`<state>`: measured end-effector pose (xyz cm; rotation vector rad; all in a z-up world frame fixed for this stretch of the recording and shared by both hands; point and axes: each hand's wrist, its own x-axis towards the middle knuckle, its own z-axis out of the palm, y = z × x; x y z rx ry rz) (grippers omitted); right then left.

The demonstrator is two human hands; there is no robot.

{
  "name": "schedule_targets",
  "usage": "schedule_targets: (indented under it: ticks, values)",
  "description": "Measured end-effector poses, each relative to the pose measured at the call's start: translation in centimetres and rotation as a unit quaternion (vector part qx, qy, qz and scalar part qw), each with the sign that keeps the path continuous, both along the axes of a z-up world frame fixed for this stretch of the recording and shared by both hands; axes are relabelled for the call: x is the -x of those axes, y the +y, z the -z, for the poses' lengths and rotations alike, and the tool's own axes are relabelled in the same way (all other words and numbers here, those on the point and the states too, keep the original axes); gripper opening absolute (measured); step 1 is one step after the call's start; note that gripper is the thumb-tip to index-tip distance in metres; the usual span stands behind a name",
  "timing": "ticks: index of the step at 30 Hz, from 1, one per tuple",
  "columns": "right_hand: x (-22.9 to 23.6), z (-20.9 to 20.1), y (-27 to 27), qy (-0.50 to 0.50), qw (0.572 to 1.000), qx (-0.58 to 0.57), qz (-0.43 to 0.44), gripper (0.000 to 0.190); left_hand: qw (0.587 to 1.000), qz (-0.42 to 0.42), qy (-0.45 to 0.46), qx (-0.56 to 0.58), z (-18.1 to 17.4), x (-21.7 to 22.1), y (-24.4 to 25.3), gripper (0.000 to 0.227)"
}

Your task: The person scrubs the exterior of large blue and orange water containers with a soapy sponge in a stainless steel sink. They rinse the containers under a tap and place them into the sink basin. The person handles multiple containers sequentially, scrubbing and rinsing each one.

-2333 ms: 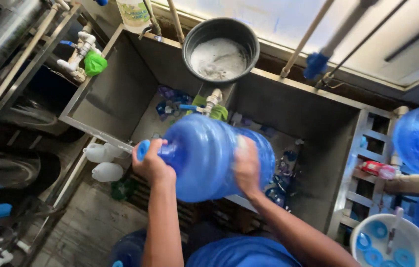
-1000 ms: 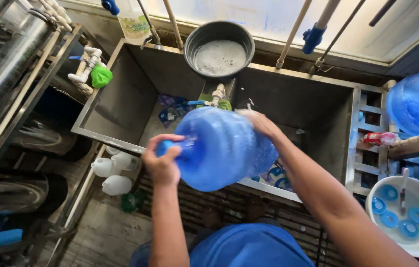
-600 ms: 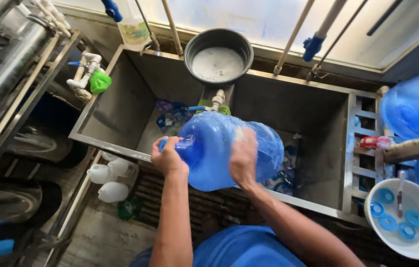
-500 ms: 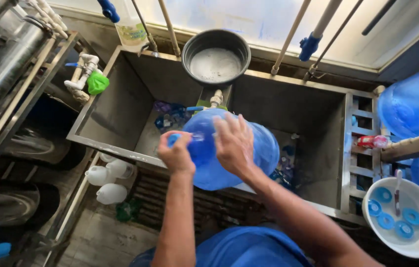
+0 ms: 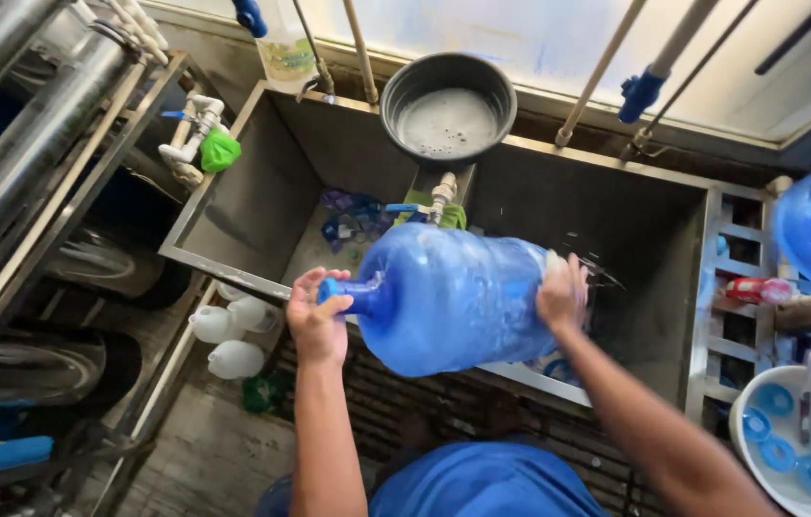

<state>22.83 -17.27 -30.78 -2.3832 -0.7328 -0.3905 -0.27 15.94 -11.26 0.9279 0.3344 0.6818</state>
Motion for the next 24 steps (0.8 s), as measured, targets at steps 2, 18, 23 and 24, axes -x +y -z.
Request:
schedule_targets:
  ticks: [2,18,23,24]
  values:
    - [3.9,0.6,1.1,-0.098,0.977,-0.011,0.191,0.046,0.993,-0.069,0.013,0.094,2.6,-0.6,0.8,0.063]
    - [-0.8,-22.6,12.5,0.251,0.937,0.165,-0.176,0.042,0.964,0.014,0.084,-0.25,-7.8,-1.5,-6.6,0.015]
    - [-2.4,-4.9,2.1,0.096,0.995,-0.01,-0.019,0.032,0.996,-0.078,-0.023,0.032,-0.9,0.4,-0.2,0.042]
    - [0.2,-3.6,1.6,0.099,0.995,-0.011,-0.022,0.032,0.996,-0.081,-0.02,0.031,1.0,-0.2,0.1,0.042]
